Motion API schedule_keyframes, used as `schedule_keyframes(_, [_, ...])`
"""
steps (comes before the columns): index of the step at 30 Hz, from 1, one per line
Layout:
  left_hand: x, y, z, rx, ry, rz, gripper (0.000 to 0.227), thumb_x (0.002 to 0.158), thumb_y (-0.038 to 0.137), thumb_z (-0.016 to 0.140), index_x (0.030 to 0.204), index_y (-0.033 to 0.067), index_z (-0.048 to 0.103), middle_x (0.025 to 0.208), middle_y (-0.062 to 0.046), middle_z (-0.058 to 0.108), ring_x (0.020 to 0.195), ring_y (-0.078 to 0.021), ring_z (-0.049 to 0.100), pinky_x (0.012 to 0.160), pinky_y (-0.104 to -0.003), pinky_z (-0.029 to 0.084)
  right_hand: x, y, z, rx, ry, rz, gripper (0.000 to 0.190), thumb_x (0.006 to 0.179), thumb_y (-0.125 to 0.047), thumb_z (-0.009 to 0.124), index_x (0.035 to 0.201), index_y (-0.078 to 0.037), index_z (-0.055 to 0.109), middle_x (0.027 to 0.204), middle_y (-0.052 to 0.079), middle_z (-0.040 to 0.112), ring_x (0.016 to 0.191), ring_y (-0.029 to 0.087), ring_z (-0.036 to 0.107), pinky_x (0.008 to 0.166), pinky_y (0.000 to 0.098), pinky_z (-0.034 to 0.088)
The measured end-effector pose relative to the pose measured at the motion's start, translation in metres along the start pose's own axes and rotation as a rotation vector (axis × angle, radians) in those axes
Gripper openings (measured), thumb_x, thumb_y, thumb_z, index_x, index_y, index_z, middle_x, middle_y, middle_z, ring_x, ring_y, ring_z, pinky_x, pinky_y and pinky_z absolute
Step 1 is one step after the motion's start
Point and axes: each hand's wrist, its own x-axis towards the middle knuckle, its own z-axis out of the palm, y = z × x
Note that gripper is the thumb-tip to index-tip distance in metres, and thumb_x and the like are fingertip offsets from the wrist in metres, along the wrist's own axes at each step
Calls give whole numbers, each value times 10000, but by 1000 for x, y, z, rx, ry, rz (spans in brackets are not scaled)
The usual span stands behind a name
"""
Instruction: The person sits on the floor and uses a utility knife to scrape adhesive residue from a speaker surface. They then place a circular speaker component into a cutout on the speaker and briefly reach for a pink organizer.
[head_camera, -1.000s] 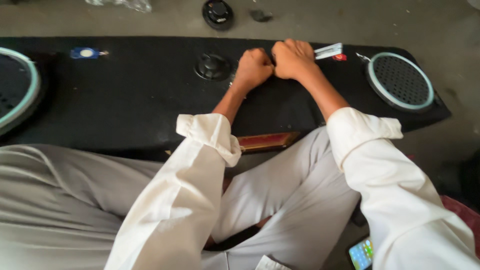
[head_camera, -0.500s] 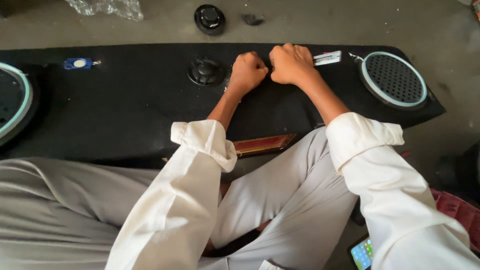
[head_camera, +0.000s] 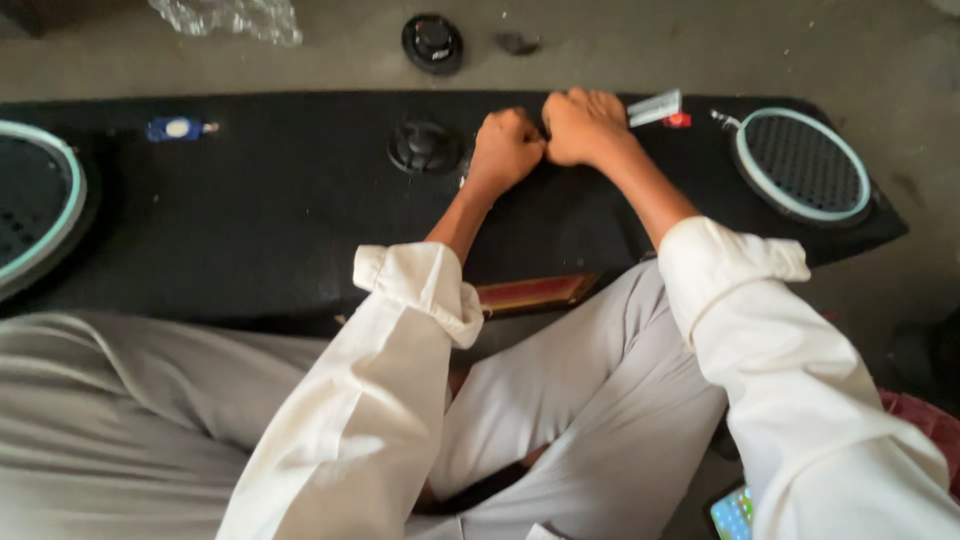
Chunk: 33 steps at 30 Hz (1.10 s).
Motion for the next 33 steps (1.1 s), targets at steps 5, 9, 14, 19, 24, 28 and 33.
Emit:
schedule_keyframes(5, [-2, 9, 0, -86, -11, -82, 150, 679, 155, 776, 755, 27, 752, 854, -160, 732, 826, -359, 718, 761, -442, 577, -11, 5, -5, -8, 71, -43, 215, 726, -180, 758, 930, -114, 771, 1022, 215, 735, 1010, 411, 683, 873, 499, 528])
schedule_keyframes(9, [-4, 3, -1, -20, 10, -23, 137, 698, 135, 759, 787, 32, 769, 881, -155, 740, 850, -361, 716, 777, -440, 578, -8, -2, -10, -32, -39, -13, 191, 716, -146, 731, 896, -108, 781, 966, 206, 750, 962, 387, 717, 845, 487, 560])
schedule_keyframes(14, [3, -8, 10, -61, -6, -3, 131, 711, 162, 773, 769, 44, 781, 878, -164, 731, 853, -365, 717, 796, -442, 572, -8, 16, -27, 116, 23, 97, 190, 698, -162, 750, 881, -172, 801, 945, 149, 756, 934, 378, 711, 822, 485, 555])
schedule_keyframes(19, [13, -3, 6, 1, -169, -212, 203, 874, 272, 703, 939, 106, 802, 1055, -169, 751, 1001, -351, 720, 890, -436, 559, -26, 70, -43, 265, 245, 223, 76, 816, -157, 748, 854, -198, 800, 922, 87, 768, 909, 353, 727, 841, 450, 570])
schedule_keyframes(24, [50, 38, 9, 371, -547, -473, 542, 908, 601, 729, 1181, 132, 729, 1233, -137, 684, 1158, -342, 632, 915, -464, 520, -23, 92, -36, 242, 270, 204, 16, 832, -162, 781, 819, -156, 789, 902, 68, 776, 909, 321, 727, 830, 453, 553])
schedule_keyframes(28, [63, 56, 17, 440, -628, -512, 518, 783, 456, 828, 1201, 165, 731, 1165, -59, 731, 1126, -263, 703, 916, -399, 571, -20, 93, -34, 286, 250, 216, 40, 839, -174, 790, 831, -136, 779, 897, 59, 765, 889, 302, 727, 806, 447, 554])
schedule_keyframes(33, [53, 30, 18, 372, -587, -439, 458, 816, 427, 828, 1118, 93, 748, 1069, -101, 777, 1042, -271, 731, 886, -410, 577, -25, 80, -37, 300, 217, 173, 39, 825, -111, 765, 840, -135, 792, 894, 57, 773, 854, 261, 738, 772, 428, 559])
